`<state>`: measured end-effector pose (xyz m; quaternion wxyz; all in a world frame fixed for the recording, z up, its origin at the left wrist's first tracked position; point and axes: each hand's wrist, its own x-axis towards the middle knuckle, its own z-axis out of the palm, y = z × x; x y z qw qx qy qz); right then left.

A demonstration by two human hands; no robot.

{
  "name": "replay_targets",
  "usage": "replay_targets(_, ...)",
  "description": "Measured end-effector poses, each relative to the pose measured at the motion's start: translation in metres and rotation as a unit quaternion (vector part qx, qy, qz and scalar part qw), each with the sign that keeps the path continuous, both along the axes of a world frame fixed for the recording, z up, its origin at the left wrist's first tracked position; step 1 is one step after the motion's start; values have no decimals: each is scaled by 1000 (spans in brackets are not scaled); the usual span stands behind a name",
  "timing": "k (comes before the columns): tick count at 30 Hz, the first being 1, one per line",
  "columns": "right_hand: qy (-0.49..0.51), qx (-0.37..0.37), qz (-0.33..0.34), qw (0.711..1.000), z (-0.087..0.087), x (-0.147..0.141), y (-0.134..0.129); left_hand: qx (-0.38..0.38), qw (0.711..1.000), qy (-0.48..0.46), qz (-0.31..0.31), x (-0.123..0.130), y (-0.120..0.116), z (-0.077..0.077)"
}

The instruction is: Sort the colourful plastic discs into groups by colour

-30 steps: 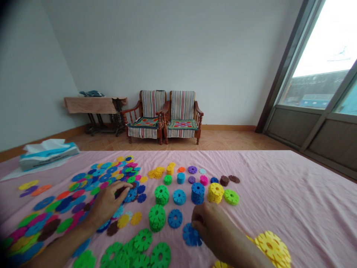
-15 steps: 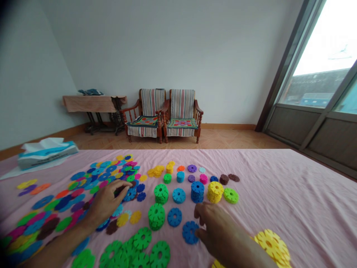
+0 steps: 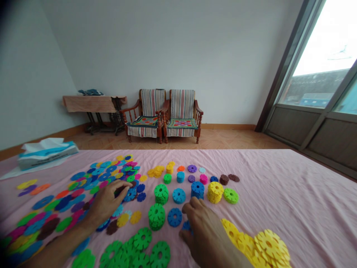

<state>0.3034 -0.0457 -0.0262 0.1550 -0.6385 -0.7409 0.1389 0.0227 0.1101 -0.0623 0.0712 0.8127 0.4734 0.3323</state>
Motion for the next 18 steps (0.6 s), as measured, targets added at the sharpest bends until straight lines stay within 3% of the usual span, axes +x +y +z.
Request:
replay_targets(9,-6,39,-4,999,-12,-20,12,-1,1000,-2,2,-1,-1,1)
replay_targets(18,60,102,-11,993,-27,-12,13,-2,1000,-6,3,0,0,1)
